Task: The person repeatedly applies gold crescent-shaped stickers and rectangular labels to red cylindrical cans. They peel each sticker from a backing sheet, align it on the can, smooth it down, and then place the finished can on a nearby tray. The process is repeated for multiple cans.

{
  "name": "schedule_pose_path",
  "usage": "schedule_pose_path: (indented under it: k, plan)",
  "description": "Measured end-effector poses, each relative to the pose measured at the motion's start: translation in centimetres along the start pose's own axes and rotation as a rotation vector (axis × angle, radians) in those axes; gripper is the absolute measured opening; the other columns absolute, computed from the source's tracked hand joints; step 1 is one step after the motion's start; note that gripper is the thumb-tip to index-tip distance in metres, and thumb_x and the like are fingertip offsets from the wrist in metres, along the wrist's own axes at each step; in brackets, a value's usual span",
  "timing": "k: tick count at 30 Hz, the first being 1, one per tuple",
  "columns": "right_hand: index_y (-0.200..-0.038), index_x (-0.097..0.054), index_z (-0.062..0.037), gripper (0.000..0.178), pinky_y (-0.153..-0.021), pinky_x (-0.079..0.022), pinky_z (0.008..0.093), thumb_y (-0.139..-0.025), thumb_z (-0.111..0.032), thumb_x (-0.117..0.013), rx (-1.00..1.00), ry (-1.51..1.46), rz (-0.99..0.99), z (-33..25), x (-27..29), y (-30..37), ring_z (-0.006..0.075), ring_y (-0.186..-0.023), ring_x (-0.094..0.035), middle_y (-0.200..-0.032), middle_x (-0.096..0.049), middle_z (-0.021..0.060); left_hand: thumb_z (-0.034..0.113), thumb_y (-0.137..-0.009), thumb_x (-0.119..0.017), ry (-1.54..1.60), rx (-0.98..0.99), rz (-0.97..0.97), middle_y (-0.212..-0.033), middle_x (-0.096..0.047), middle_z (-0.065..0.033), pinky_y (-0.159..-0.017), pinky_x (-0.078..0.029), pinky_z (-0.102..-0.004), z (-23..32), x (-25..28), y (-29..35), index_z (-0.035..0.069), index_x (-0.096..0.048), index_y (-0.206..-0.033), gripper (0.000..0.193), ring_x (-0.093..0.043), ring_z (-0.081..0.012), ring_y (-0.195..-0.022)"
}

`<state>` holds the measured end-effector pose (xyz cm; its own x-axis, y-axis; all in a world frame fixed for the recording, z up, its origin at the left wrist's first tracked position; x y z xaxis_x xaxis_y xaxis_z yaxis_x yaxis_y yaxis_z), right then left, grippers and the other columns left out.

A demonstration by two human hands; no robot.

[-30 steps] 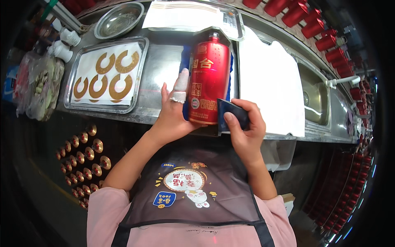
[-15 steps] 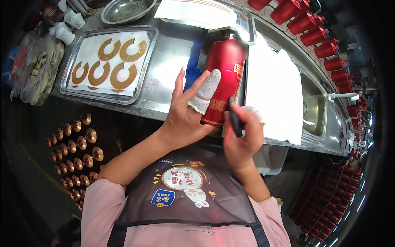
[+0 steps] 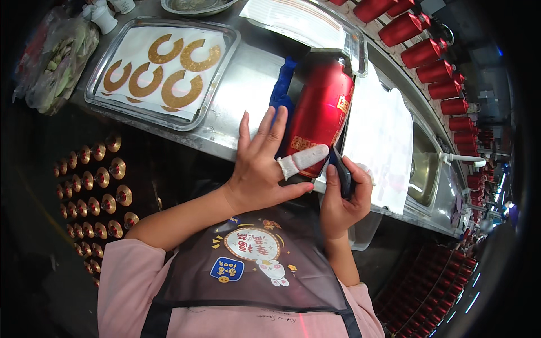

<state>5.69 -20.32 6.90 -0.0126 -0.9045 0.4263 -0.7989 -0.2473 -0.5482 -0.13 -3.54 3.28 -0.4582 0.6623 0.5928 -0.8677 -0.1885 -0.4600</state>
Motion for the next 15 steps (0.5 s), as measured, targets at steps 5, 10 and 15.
schedule_pose_path:
  k: [5, 10, 15]
  plan:
    - [-0.111, -0.072, 0.0013, 0.027, -0.074, -0.051, 0.0276, -0.085, 0.002, -0.08, 0.042, 0.112, 0.001, -0.5, -0.1, -0.2, 0.0167, -0.08, -0.065, -0.091, -0.07, 0.0091, 0.053, -0.075, -0.081, -0.028, 0.089, 0.003, -0.158, -0.031, -0.0367, -0.117, -0.012, -0.0703, -1.4, -0.2, 0.7, 0.032, -0.064, -0.142, 0.072, -0.035, -0.0522, -0.145]
    - [-0.114, -0.071, 0.0032, 0.026, -0.084, -0.048, 0.0262, -0.089, 0.006, -0.075, 0.025, 0.129, -0.02, -2.0, -1.5, -1.0, 0.0161, -0.095, -0.062, -0.102, -0.069, 0.0099, 0.045, -0.072, -0.084, -0.132, 0.167, 0.024, -0.161, -0.028, -0.0333, -0.117, -0.008, -0.0705, -2.3, -0.9, 1.3, 0.017, -0.053, -0.152, 0.09, -0.03, -0.0491, -0.149]
    - [-0.105, -0.079, -0.0079, 0.049, -0.08, -0.05, 0.039, -0.058, 0.007, -0.077, 0.481, 0.263, -0.423, -6.4, -5.6, -1.4, 0.0288, -0.087, -0.063, -0.089, -0.068, 0.0073, 0.038, -0.066, -0.088, -0.225, 0.156, -0.067, -0.164, -0.025, -0.0285, -0.118, -0.005, -0.0712, -3.0, -1.7, 1.7, 0.003, -0.023, -0.162, 0.121, -0.027, -0.0431, -0.153]
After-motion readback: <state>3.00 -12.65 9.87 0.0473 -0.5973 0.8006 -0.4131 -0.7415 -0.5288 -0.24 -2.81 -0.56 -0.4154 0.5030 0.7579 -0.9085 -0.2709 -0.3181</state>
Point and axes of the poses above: each hand's wrist, its own y-axis away from the middle knuckle, its own x-axis out of the back of the hand, z = x × y, the point moved 6 cm from there along -y, towards the middle knuckle
